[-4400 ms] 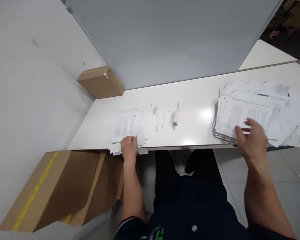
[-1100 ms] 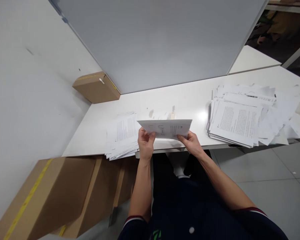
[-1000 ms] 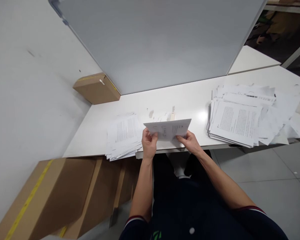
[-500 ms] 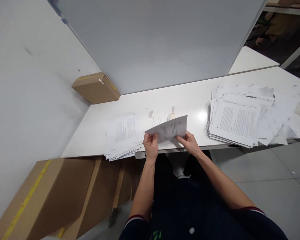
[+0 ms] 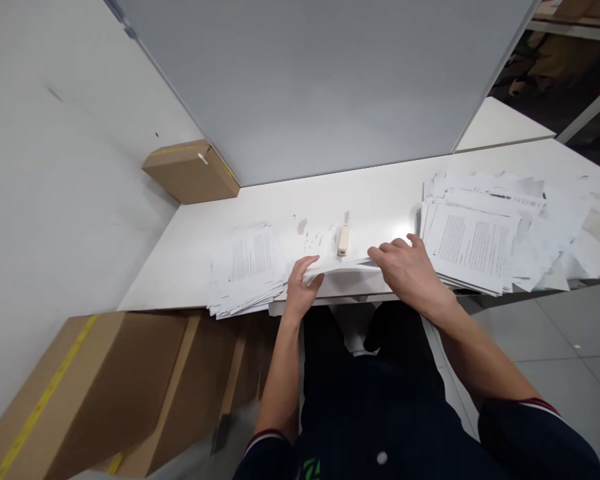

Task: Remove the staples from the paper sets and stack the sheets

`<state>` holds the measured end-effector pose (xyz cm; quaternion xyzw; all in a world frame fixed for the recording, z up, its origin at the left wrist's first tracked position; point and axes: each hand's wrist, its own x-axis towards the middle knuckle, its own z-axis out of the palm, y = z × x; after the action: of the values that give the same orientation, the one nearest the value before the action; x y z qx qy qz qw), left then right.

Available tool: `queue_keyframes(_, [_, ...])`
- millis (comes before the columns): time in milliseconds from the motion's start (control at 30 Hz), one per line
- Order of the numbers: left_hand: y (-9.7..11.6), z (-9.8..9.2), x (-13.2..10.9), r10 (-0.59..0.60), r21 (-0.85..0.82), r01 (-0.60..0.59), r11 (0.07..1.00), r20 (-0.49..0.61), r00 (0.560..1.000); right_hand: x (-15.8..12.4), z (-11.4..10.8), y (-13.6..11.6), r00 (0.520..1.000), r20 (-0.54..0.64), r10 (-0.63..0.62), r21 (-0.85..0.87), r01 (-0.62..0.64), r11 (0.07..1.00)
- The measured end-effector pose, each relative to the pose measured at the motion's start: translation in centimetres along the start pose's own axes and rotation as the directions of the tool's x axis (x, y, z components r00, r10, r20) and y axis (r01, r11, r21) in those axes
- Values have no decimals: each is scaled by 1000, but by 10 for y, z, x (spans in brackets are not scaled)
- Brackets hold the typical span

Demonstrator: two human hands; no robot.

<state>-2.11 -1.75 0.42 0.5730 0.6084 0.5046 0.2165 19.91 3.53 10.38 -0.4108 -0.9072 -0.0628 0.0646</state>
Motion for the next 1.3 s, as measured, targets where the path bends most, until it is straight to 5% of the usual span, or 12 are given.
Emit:
queue_keyframes(200, [-18,18,-4,-51,-123,61,990,87,995,13,6,-12,990,139,-7,-46,14,999])
queue_keyframes(533, [-6,7,-4,-14,-117,18,993,38,999,9,0,-9,988,149,-42,-18,45,999])
queue_keyframes(633, [8,0,-2,3,-115,-12,993,-70,998,-1,-11,-1,986,145,-81,71,71,995])
queue_keyframes(733, [17,-4,2,-19,-166,-22,986,-239,971,-12,-9,10,982,175,-63,349,-3,937])
queue_keyframes(800, [16,-2,4,-61,-204,1,979,-290,955,-20,6,15,979,201,-31,586,-95,805])
queue_keyframes(900, [3,8,5,-141,-188,97,977,-236,961,-37,48,14,932,353,82,832,-353,428])
queue_keyframes(967, [-9,18,4,-185,-105,171,980,-145,972,-51,77,7,838,531,128,833,-544,100])
queue_keyframes(1067, [-22,32,2,-181,50,184,982,-55,982,-69,108,-5,735,660,155,748,-623,-227])
queue_keyframes(1167, [-25,42,5,-114,151,117,982,-24,993,-78,118,-12,689,703,177,691,-603,-399])
queue_keyframes(1300, [-19,49,13,-42,263,37,964,15,999,-77,116,-12,666,716,208,668,-568,-481])
